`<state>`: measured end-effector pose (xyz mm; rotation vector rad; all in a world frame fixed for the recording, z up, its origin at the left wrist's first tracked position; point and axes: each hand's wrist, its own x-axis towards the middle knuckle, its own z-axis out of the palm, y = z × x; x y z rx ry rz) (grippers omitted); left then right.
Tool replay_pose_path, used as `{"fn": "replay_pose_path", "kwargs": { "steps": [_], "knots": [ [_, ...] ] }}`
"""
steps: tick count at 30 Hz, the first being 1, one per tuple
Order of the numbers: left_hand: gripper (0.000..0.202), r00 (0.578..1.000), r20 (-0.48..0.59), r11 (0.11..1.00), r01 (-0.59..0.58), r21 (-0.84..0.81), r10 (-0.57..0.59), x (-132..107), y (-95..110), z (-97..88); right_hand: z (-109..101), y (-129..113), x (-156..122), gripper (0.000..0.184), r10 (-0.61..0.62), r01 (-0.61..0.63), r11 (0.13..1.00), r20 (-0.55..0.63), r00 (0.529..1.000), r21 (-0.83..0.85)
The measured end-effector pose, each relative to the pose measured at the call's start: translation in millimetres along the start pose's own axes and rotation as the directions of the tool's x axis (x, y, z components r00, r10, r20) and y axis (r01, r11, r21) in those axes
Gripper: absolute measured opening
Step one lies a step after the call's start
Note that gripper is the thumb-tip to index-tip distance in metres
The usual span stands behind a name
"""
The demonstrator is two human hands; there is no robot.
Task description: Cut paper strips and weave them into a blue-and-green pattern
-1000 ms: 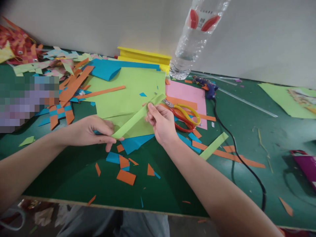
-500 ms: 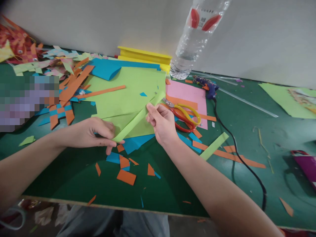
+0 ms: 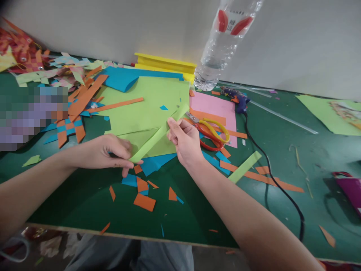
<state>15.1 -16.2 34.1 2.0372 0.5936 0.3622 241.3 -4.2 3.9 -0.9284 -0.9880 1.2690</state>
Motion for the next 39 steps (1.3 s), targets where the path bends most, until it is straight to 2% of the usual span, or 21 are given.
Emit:
{"fn": "replay_pose_path", "kwargs": {
  "steps": [5,10,14,18,21,25,29,30,32,34,37,39],
  "knots": [
    [0.025,1.0,-0.011,1.0,-0.008,0.019,0.009,-1.7,-0.7,-0.2,0.5,-0.4,-0.1,0.051,0.005,-0.005,1.0,0.003,1.0,-0.015],
    [0.025,0.999,-0.027,0.999,-0.031,0.027,0.032,-3.9,-0.8,-1.2,-1.8,-0.8,2.7,0.045,0.033,-0.033,0.998,0.0,0.999,0.051],
    [0.028,0.999,0.03,0.999,-0.036,0.01,0.035,-3.6,-1.2,1.0,-4.6,-0.9,5.9,0.043,0.069,-0.064,0.994,-0.058,0.996,0.089],
    [0.028,0.996,0.085,0.999,-0.035,-0.01,0.035,-2.3,-2.0,2.1,-4.2,-1.6,5.9,0.051,0.094,-0.082,0.986,-0.078,0.993,0.147],
    [0.027,0.998,0.052,1.0,-0.022,-0.003,0.022,-2.3,-1.4,1.2,-3.1,-2.8,6.5,0.05,0.118,-0.099,0.98,-0.102,0.988,0.175],
    [0.026,1.0,-0.005,0.999,-0.004,0.037,0.004,-3.9,0.1,-1.3,-4.2,-4.4,10.6,0.037,0.174,-0.131,0.966,-0.183,0.968,0.224],
    [0.028,0.998,-0.037,0.996,0.057,0.075,-0.054,-6.9,-1.6,-10.8,-6.3,-5.7,13.6,0.048,0.197,-0.139,0.953,-0.203,0.959,0.269],
    [0.028,0.993,-0.067,0.991,0.105,0.089,-0.099,-7.9,-2.9,-14.8,-6.6,-6.5,14.0,0.049,0.197,-0.139,0.953,-0.203,0.959,0.268],
    [0.029,0.964,-0.204,0.973,0.2,0.117,-0.173,-9.8,-6.6,-23.6,-6.9,-9.6,14.6,0.046,0.185,-0.13,0.957,-0.202,0.962,0.258],
    [0.032,0.908,-0.358,0.955,0.272,0.116,-0.215,-10.9,-11.5,-31.2,-7.5,-13.6,14.9,0.046,0.142,-0.095,0.97,-0.205,0.968,0.222],
    [0.03,0.771,-0.586,0.952,0.306,0.0,-0.248,-10.4,-18.9,-36.8,-9.9,-18.2,14.5,0.049,-0.023,0.038,0.997,-0.215,0.976,0.066],
    [0.028,0.669,-0.69,0.948,0.306,-0.083,-0.276,-9.2,-22.0,-37.0,-12.7,-18.4,13.7,0.05,-0.138,0.128,0.99,-0.223,0.965,-0.062]
  ]
}}
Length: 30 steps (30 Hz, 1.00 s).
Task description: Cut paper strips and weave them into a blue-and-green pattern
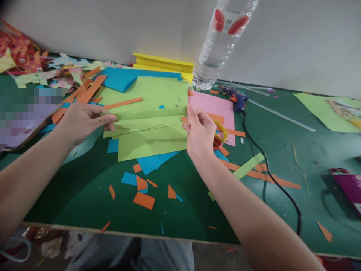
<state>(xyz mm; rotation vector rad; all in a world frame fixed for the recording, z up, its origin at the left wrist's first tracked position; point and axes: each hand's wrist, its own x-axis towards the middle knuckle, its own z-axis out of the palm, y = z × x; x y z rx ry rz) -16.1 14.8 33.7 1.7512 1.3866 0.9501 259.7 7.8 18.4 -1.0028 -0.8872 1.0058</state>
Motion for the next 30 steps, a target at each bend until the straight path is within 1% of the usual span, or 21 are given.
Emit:
{"fn": "replay_pose_path", "kwargs": {
  "steps": [3,7,9,11,12,13,14,15,16,17,18,19,20,21,22,23,24,25,27,28,30],
  "knots": [
    [0.034,0.985,-0.153,0.996,0.072,-0.051,-0.079,0.6,-0.7,1.5,-4.5,2.9,0.4,0.045,-0.065,0.064,0.991,-0.007,0.998,-0.118],
    [0.039,0.931,-0.325,0.979,0.121,-0.163,-0.169,3.4,-3.7,-1.4,-8.8,4.9,2.6,0.04,-0.021,0.044,0.966,0.091,0.996,-0.253],
    [0.033,0.9,-0.376,0.965,0.142,-0.221,-0.219,6.5,-8.7,-3.7,-9.3,3.1,2.4,0.04,0.027,0.029,0.935,0.153,0.988,-0.353],
    [0.021,0.862,-0.472,0.973,0.094,-0.212,-0.186,8.5,-13.7,-5.1,-8.2,0.2,0.0,0.041,0.092,0.02,0.885,0.217,0.972,-0.465],
    [0.02,0.812,-0.565,0.986,0.074,-0.15,-0.147,8.4,-15.1,-5.0,-7.0,-1.3,-2.2,0.04,0.121,0.027,0.856,0.25,0.961,-0.517],
    [0.022,0.783,-0.614,0.995,0.064,-0.075,-0.097,7.1,-15.4,-4.0,-5.5,-2.8,-4.8,0.04,0.142,0.044,0.826,0.283,0.949,-0.562],
    [0.022,0.761,-0.648,1.0,0.016,0.023,0.003,4.7,-14.5,-2.1,-3.8,-4.0,-7.7,0.038,0.134,0.084,0.795,0.31,0.941,-0.6],
    [0.022,0.768,-0.627,0.989,-0.058,0.138,0.133,1.4,-12.4,0.9,-2.1,-4.8,-10.7,0.036,0.133,0.131,0.75,0.342,0.93,-0.649],
    [0.022,0.782,-0.567,0.956,-0.125,0.264,0.258,-2.4,-9.6,5.1,-0.3,-5.3,-13.6,0.034,0.147,0.175,0.686,0.371,0.917,-0.706],
    [0.022,0.779,-0.501,0.905,-0.195,0.378,0.378,-6.3,-6.3,10.3,1.2,-5.4,-16.1,0.033,0.176,0.214,0.614,0.395,0.902,-0.76],
    [0.022,0.792,-0.359,0.829,-0.305,0.47,0.495,-9.8,-3.2,16.2,2.5,-5.3,-18.2,0.033,0.2,0.246,0.54,0.406,0.892,-0.805],
    [0.021,0.765,-0.254,0.754,-0.413,0.511,0.592,-12.6,-0.6,22.5,3.5,-5.0,-19.7,0.036,0.215,0.276,0.46,0.407,0.888,-0.844],
    [0.021,0.765,-0.066,0.678,-0.523,0.517,0.641,-14.5,1.2,28.6,4.1,-5.1,-20.7,0.039,0.211,0.304,0.38,0.402,0.891,-0.874],
    [0.023,0.761,0.099,0.631,-0.597,0.496,0.642,-15.5,2.2,34.1,4.3,-5.9,-21.2,0.042,0.185,0.331,0.302,0.396,0.9,-0.894],
    [0.025,0.744,0.22,0.605,-0.649,0.462,0.631,-15.7,2.2,38.6,4.1,-7.9,-21.3,0.043,0.138,0.357,0.23,0.393,0.909,-0.905],
    [0.027,0.731,0.327,0.597,-0.68,0.427,0.599,-15.3,1.5,41.8,3.5,-11.6,-21.1,0.044,0.078,0.381,0.169,0.398,0.914,-0.909],
    [0.029,0.709,0.399,0.59,-0.705,0.393,0.582,-14.6,0.2,43.8,2.5,-17.0,-20.6,0.042,0.008,0.406,0.125,0.411,0.912,-0.905],
    [0.03,0.693,0.447,0.591,-0.719,0.366,0.566,-13.7,-1.4,44.5,1.1,-24.1,-20.1,0.039,-0.067,0.425,0.105,0.42,0.905,-0.899],
    [0.032,0.673,0.492,0.596,-0.732,0.332,0.553,-12.1,-5.1,43.3,-3.0,-41.1,-18.7,0.034,-0.195,0.472,0.1,0.448,0.872,-0.876],
    [0.033,0.672,0.497,0.6,-0.731,0.325,0.549,-11.5,-6.7,42.0,-5.8,-49.2,-17.8,0.033,-0.257,0.485,0.096,0.449,0.856,-0.869],
    [0.032,0.679,0.498,0.607,-0.724,0.328,0.54,-11.1,-9.3,39.0,-13.8,-60.0,-15.2,0.03,-0.344,0.47,0.046,0.428,0.836,-0.881]
  ]
}}
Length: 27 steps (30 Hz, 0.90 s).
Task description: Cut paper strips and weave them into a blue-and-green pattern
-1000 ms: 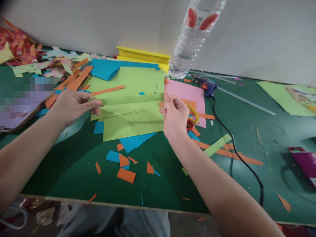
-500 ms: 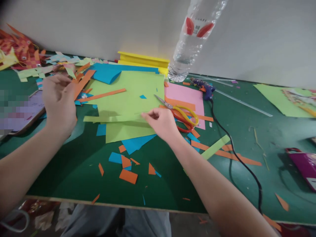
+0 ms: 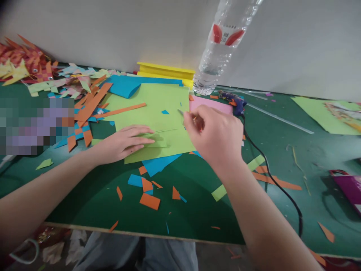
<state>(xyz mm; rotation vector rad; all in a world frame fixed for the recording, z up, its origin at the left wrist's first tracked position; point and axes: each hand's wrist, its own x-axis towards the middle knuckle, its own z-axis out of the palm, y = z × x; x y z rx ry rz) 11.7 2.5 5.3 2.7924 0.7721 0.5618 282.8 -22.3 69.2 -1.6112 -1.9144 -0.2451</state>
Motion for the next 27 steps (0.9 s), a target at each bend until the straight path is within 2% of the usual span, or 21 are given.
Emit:
{"fn": "replay_pose_path", "kwargs": {
  "steps": [2,5,9,13,19,23,27],
  "knots": [
    [0.031,1.0,-0.003,1.0,0.008,0.019,-0.008,-2.3,-1.5,-1.5,-1.2,12.3,-1.0,0.028,-0.023,0.024,0.998,0.007,1.0,-0.065],
    [0.029,1.0,-0.017,0.995,0.017,0.095,-0.016,-4.5,-2.5,-4.4,12.0,37.6,-7.9,0.016,-0.044,0.058,0.996,0.175,0.984,-0.071],
    [0.03,0.999,-0.014,0.989,0.038,0.146,-0.037,-5.8,-3.6,-7.8,32.1,70.0,-16.4,0.035,0.027,0.025,0.986,0.3,0.953,-0.167],
    [0.032,0.998,-0.001,0.988,0.07,0.135,-0.071,-6.7,-3.6,-10.3,37.3,89.6,-16.1,0.04,0.07,-0.022,0.988,0.318,0.946,-0.152],
    [0.034,0.988,0.073,0.98,0.123,0.155,-0.135,-7.8,-0.6,-12.7,36.4,104.1,-11.9,0.039,0.07,-0.033,0.995,0.422,0.904,-0.094],
    [0.033,0.985,0.057,0.962,0.144,0.232,-0.161,-6.9,0.5,-10.9,35.8,103.2,-11.3,0.036,0.124,-0.097,0.992,0.418,0.9,-0.085],
    [0.034,0.987,0.009,0.95,0.151,0.275,-0.16,-4.7,2.7,-7.1,28.1,92.6,-10.9,0.036,0.177,-0.155,0.984,0.363,0.915,-0.089]
  ]
}}
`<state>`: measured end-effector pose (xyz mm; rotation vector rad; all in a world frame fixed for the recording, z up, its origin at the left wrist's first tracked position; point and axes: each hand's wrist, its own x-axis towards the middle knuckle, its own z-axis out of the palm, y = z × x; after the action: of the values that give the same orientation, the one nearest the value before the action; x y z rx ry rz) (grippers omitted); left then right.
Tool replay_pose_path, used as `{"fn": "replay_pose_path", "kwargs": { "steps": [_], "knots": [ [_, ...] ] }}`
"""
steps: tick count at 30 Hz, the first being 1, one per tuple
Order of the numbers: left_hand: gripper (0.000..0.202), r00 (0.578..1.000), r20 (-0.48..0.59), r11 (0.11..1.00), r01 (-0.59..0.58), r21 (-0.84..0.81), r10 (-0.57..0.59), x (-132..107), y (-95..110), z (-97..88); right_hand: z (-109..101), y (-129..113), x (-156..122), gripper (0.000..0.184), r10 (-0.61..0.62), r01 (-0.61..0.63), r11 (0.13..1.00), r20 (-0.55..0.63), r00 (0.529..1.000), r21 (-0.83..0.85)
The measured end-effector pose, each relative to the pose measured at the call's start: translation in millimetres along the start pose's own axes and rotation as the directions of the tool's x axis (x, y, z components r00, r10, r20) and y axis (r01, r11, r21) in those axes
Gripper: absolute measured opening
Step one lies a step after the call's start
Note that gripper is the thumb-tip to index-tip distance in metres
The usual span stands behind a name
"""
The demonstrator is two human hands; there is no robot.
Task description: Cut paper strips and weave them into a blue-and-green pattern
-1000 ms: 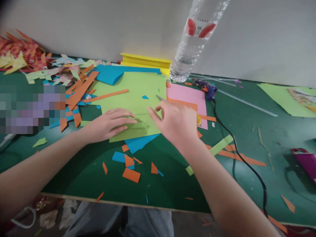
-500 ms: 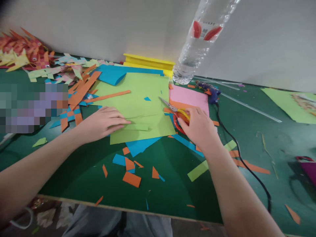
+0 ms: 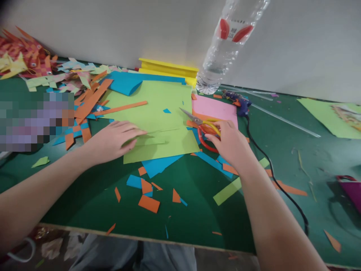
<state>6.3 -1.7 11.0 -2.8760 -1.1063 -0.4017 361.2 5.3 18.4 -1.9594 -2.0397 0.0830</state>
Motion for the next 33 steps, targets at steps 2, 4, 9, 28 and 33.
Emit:
{"fn": "replay_pose_path", "kwargs": {
  "steps": [2,4,9,28,33],
  "knots": [
    [0.035,1.0,-0.005,1.0,-0.017,-0.02,0.017,1.1,2.9,1.2,-5.3,-5.1,-2.3,0.038,0.022,-0.022,1.0,-0.032,0.999,0.02],
    [0.035,0.998,-0.011,0.997,-0.054,-0.055,0.054,2.1,6.5,2.0,-9.5,-8.4,-3.7,0.038,0.007,-0.001,0.997,-0.078,0.997,0.078],
    [0.037,0.99,-0.01,0.98,-0.138,-0.141,0.138,3.8,14.7,2.3,-13.1,-10.5,-3.4,0.044,0.016,-0.001,0.989,-0.098,0.995,0.149],
    [0.039,0.988,0.065,0.976,-0.127,-0.179,0.14,3.3,14.5,4.2,-26.5,4.1,-5.1,0.052,-0.307,0.29,0.95,0.172,0.936,0.118],
    [0.04,0.987,0.072,0.976,-0.127,-0.175,0.142,3.0,14.7,5.4,-29.3,3.3,-7.6,0.05,-0.342,0.328,0.939,0.218,0.914,0.099]
  ]
}}
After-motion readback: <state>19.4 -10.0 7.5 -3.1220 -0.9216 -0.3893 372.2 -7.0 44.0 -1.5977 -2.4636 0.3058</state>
